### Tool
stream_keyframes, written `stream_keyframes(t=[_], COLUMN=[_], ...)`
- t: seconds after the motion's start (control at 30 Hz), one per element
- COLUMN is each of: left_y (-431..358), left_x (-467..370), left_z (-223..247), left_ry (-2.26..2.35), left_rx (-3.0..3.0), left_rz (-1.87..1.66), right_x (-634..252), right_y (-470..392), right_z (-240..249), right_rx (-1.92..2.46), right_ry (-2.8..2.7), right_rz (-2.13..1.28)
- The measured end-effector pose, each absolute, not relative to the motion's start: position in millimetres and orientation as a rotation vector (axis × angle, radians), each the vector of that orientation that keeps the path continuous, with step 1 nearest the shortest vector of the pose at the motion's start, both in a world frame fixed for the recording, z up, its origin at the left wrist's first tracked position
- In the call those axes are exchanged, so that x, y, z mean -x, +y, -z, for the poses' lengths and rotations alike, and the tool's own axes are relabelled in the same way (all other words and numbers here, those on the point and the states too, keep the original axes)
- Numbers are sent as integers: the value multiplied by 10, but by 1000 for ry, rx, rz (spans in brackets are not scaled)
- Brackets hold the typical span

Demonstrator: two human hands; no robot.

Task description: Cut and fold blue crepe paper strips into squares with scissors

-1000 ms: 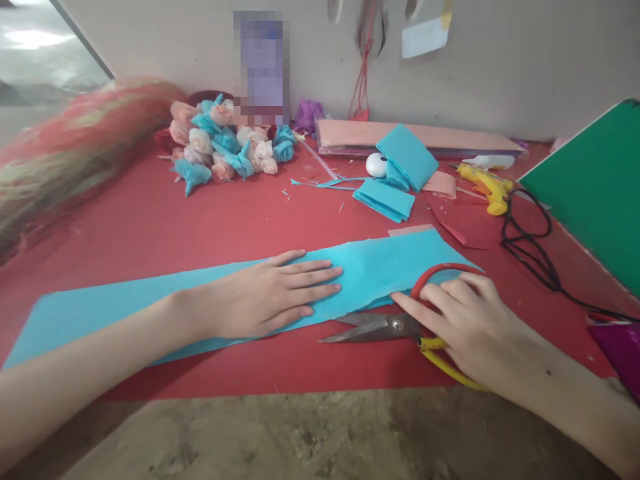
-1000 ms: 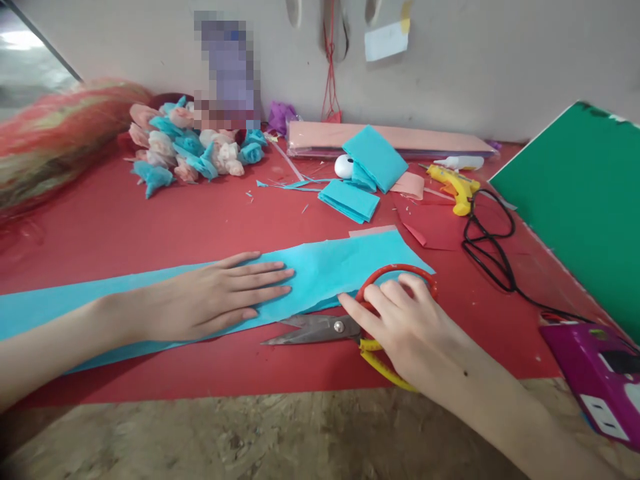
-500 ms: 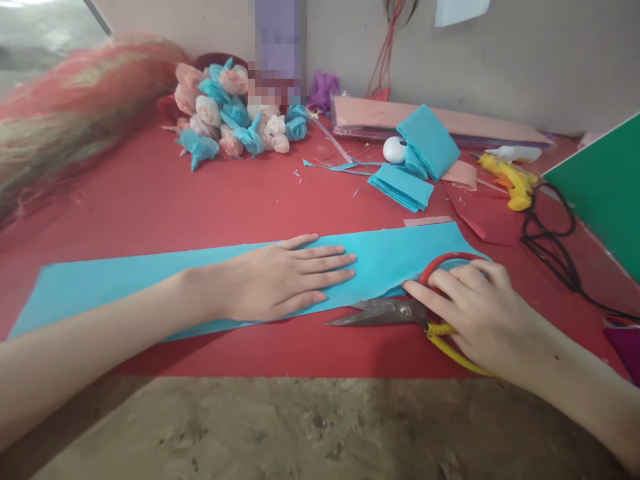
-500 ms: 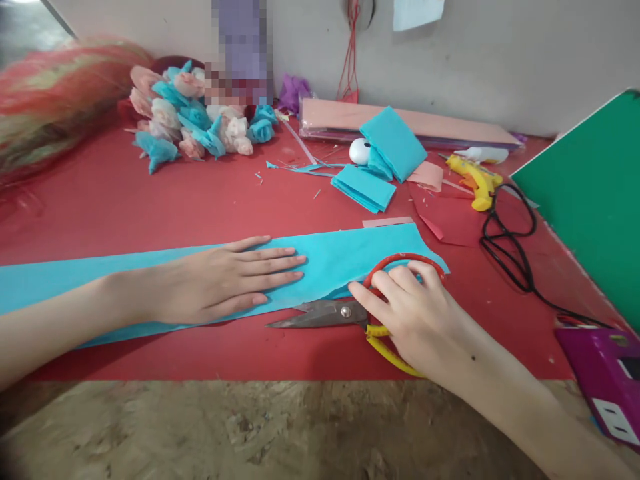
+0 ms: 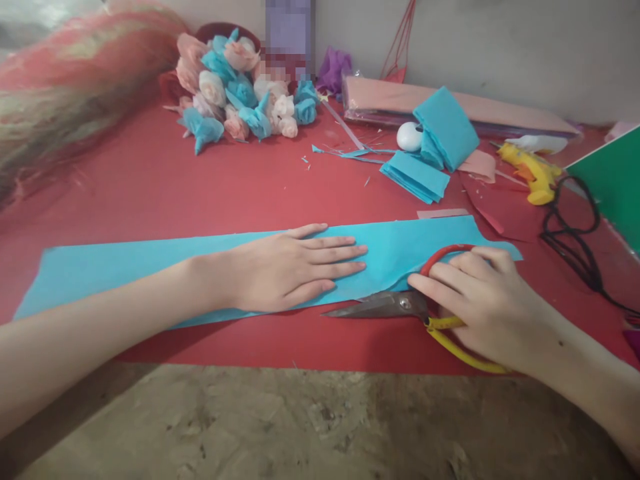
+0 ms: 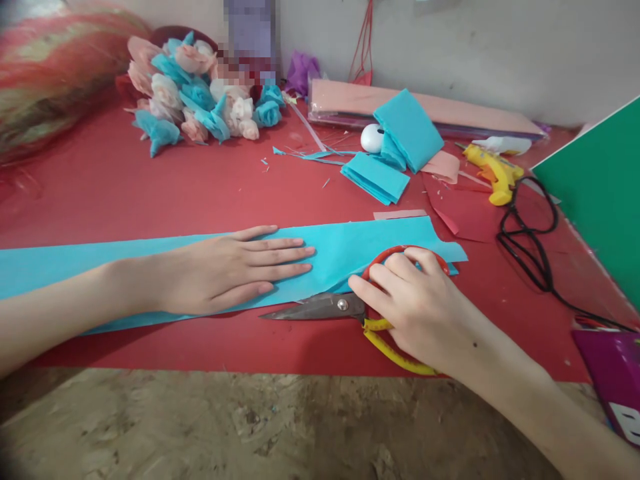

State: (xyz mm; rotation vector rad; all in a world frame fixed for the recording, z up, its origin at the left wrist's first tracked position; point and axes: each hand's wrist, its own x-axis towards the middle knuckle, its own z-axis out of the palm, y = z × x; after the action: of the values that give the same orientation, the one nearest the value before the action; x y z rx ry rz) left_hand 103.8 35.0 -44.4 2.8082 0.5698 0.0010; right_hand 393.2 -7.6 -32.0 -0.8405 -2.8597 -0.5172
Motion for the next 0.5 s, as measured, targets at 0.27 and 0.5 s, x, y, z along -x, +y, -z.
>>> stream_keyframes(t=[0.27, 0.5], left_y=[350, 357], left_x=[-1042, -1032], left_z=[449, 452], left_ry=[577, 553], left_rx=[-2816, -2799], left_rz=[13, 7], right_x=[-4008, -3959], right_y=[-83, -146], right_z=[253, 295], right_rx=[759, 909], right_ry=[-2875, -2876], right_rz=[534, 511])
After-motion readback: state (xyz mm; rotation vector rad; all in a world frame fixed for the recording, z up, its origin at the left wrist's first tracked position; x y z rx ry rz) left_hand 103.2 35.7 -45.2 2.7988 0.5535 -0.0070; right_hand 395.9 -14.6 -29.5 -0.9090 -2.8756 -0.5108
